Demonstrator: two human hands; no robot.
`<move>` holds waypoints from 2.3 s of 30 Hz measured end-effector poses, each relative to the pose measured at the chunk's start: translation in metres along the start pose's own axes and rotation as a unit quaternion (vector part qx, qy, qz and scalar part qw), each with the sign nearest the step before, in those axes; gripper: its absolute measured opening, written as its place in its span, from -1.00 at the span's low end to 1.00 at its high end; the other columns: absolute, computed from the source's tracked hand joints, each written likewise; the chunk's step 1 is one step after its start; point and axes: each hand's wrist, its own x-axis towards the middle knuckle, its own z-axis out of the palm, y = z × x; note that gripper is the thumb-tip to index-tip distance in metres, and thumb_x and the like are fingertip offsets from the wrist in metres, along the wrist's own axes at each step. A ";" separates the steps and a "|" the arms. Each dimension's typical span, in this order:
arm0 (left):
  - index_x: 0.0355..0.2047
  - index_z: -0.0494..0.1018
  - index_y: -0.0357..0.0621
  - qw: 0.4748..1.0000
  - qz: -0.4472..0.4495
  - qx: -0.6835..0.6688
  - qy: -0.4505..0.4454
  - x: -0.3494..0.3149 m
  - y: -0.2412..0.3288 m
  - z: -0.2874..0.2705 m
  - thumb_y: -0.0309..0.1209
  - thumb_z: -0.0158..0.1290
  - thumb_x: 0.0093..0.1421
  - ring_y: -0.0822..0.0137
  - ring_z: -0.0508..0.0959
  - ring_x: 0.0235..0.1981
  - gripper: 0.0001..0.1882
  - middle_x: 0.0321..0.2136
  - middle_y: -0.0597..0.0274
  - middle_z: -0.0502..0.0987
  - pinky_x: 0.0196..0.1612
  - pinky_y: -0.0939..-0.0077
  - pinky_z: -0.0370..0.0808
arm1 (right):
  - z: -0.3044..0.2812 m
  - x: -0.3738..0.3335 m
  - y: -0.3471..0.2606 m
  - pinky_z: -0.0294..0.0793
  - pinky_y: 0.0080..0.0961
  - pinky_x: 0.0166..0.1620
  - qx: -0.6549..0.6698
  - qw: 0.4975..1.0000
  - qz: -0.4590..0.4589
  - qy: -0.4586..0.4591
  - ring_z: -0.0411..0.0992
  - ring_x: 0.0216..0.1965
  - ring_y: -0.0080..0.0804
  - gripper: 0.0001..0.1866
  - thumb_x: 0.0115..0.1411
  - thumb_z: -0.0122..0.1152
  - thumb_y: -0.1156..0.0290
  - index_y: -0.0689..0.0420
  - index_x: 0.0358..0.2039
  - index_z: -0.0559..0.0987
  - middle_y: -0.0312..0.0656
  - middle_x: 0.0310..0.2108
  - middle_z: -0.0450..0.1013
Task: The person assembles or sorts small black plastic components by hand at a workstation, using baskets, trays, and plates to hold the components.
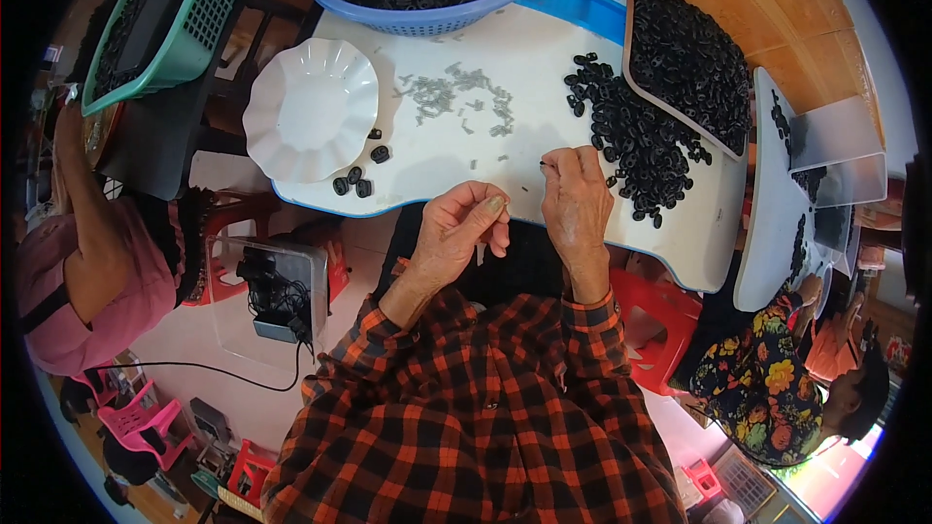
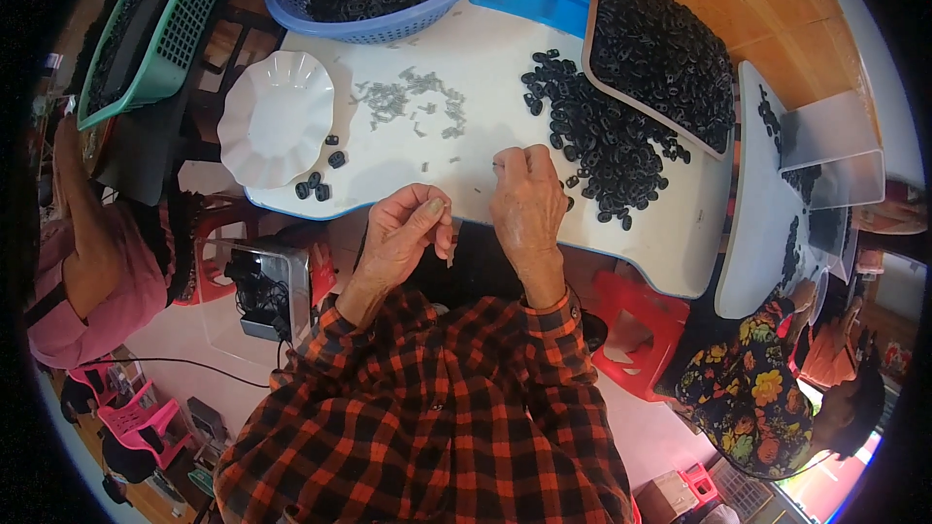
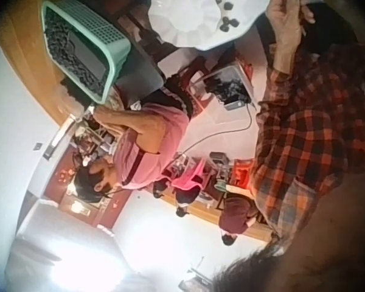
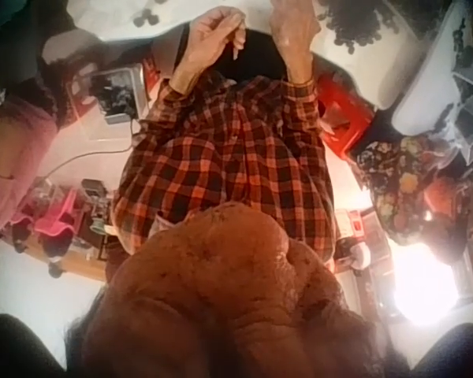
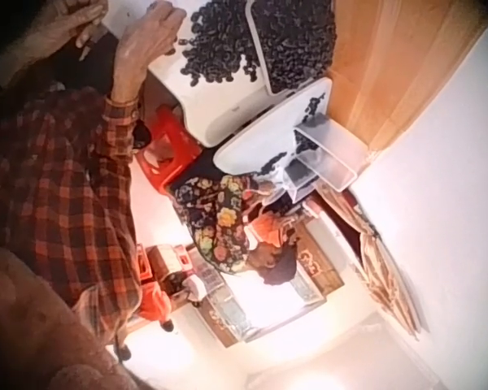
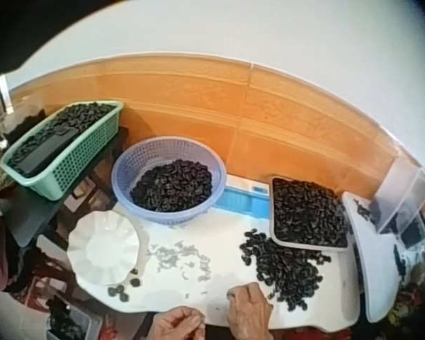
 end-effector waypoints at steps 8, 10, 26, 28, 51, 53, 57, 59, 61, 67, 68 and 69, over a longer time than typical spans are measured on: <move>-0.26 0.40 -0.33 0.999 0.011 -0.025 -0.023 0.000 0.003 0.005 -0.37 -0.08 0.31 0.52 0.46 -0.60 -0.78 -0.50 0.28 0.44 -0.56 0.66 0.46 | -0.013 -0.030 -0.013 0.39 -0.62 -0.42 0.387 0.911 0.145 -0.004 0.40 -0.49 -0.50 -0.93 0.15 0.12 0.56 0.22 -0.33 0.49 -0.23 -0.47 0.43; -0.27 0.40 -0.33 1.000 0.016 -0.017 -0.021 0.000 0.002 0.007 -0.37 -0.08 0.31 0.53 0.46 -0.61 -0.78 -0.51 0.29 0.45 -0.58 0.68 0.44 | -0.026 -0.035 -0.022 0.38 -0.74 -0.38 0.504 0.837 0.206 -0.052 0.37 -0.47 -0.67 -0.87 0.18 0.14 0.51 0.28 -0.28 0.49 -0.32 -0.46 0.44; -0.28 0.39 -0.34 0.999 0.021 0.021 -0.030 -0.004 0.006 0.016 -0.37 -0.11 0.32 0.58 0.44 -0.61 -0.77 -0.51 0.30 0.44 -0.57 0.73 0.43 | -0.033 -0.046 -0.035 0.36 -0.76 -0.40 0.614 0.748 0.245 -0.061 0.35 -0.50 -0.68 -0.86 0.15 0.18 0.53 0.30 -0.27 0.53 -0.26 -0.45 0.50; -0.28 0.39 -0.34 0.999 0.019 0.023 -0.029 -0.005 0.006 0.016 -0.37 -0.11 0.33 0.58 0.44 -0.61 -0.77 -0.52 0.30 0.44 -0.57 0.72 0.43 | -0.031 -0.047 -0.034 0.36 -0.76 -0.40 0.616 0.747 0.243 -0.060 0.35 -0.50 -0.69 -0.86 0.15 0.18 0.53 0.30 -0.27 0.53 -0.26 -0.45 0.50; -0.26 0.40 -0.35 0.992 0.058 0.111 -0.014 -0.010 0.009 0.017 -0.40 -0.10 0.32 0.58 0.44 -0.60 -0.79 -0.52 0.30 0.45 -0.57 0.73 0.44 | -0.033 -0.051 -0.045 0.38 -0.77 -0.39 0.547 0.803 0.233 -0.034 0.37 -0.49 -0.71 -0.88 0.14 0.19 0.55 0.28 -0.30 0.53 -0.31 -0.49 0.46; -0.27 0.40 -0.34 0.988 0.081 0.133 -0.005 -0.010 0.008 0.018 -0.41 -0.10 0.31 0.59 0.44 -0.60 -0.80 -0.52 0.30 0.44 -0.57 0.74 0.43 | -0.034 -0.051 -0.048 0.39 -0.78 -0.40 0.536 0.817 0.213 -0.017 0.37 -0.49 -0.72 -0.90 0.14 0.18 0.57 0.27 -0.30 0.52 -0.32 -0.50 0.46; -0.30 0.40 -0.32 0.978 0.120 0.169 -0.008 -0.010 0.008 0.019 -0.43 -0.10 0.31 0.60 0.44 -0.61 -0.83 -0.55 0.31 0.45 -0.58 0.74 0.42 | -0.033 -0.053 -0.048 0.39 -0.78 -0.41 0.505 0.840 0.196 -0.008 0.38 -0.49 -0.73 -0.90 0.13 0.18 0.61 0.27 -0.31 0.50 -0.31 -0.50 0.46; -0.34 0.40 -0.32 0.967 0.145 0.211 -0.002 -0.010 0.008 0.019 -0.47 -0.09 0.30 0.62 0.43 -0.63 -0.85 -0.59 0.33 0.45 -0.59 0.74 0.41 | -0.031 -0.054 -0.048 0.38 -0.78 -0.44 0.482 0.860 0.165 0.012 0.39 -0.50 -0.72 -0.89 0.11 0.18 0.64 0.27 -0.32 0.50 -0.30 -0.52 0.46; -0.36 0.40 -0.32 0.963 0.155 0.222 -0.001 -0.010 0.009 0.021 -0.48 -0.09 0.29 0.62 0.43 -0.64 -0.86 -0.60 0.33 0.46 -0.59 0.74 0.41 | -0.031 -0.056 -0.049 0.38 -0.77 -0.44 0.477 0.863 0.164 0.014 0.40 -0.50 -0.71 -0.89 0.11 0.18 0.65 0.27 -0.32 0.49 -0.30 -0.52 0.46; -0.39 0.39 -0.32 0.958 0.167 0.233 0.004 -0.010 0.009 0.025 -0.51 -0.08 0.28 0.63 0.42 -0.65 -0.87 -0.61 0.32 0.46 -0.61 0.74 0.40 | -0.026 -0.057 -0.050 0.41 -0.73 -0.46 0.434 0.891 0.128 0.045 0.41 -0.52 -0.68 -0.91 0.11 0.17 0.67 0.28 -0.34 0.48 -0.28 -0.52 0.45; -0.39 0.39 -0.32 0.959 0.161 0.235 0.011 -0.010 0.009 0.027 -0.51 -0.08 0.28 0.63 0.42 -0.65 -0.87 -0.61 0.32 0.46 -0.61 0.74 0.40 | -0.025 -0.057 -0.050 0.41 -0.72 -0.47 0.416 0.901 0.109 0.056 0.42 -0.52 -0.67 -0.91 0.11 0.16 0.67 0.28 -0.35 0.48 -0.27 -0.53 0.45; -0.39 0.39 -0.32 0.959 0.160 0.234 0.011 -0.010 0.008 0.026 -0.51 -0.08 0.28 0.63 0.42 -0.65 -0.87 -0.61 0.32 0.46 -0.61 0.74 0.40 | -0.025 -0.055 -0.051 0.41 -0.72 -0.47 0.415 0.901 0.110 0.056 0.42 -0.52 -0.67 -0.91 0.11 0.16 0.67 0.28 -0.35 0.48 -0.27 -0.53 0.45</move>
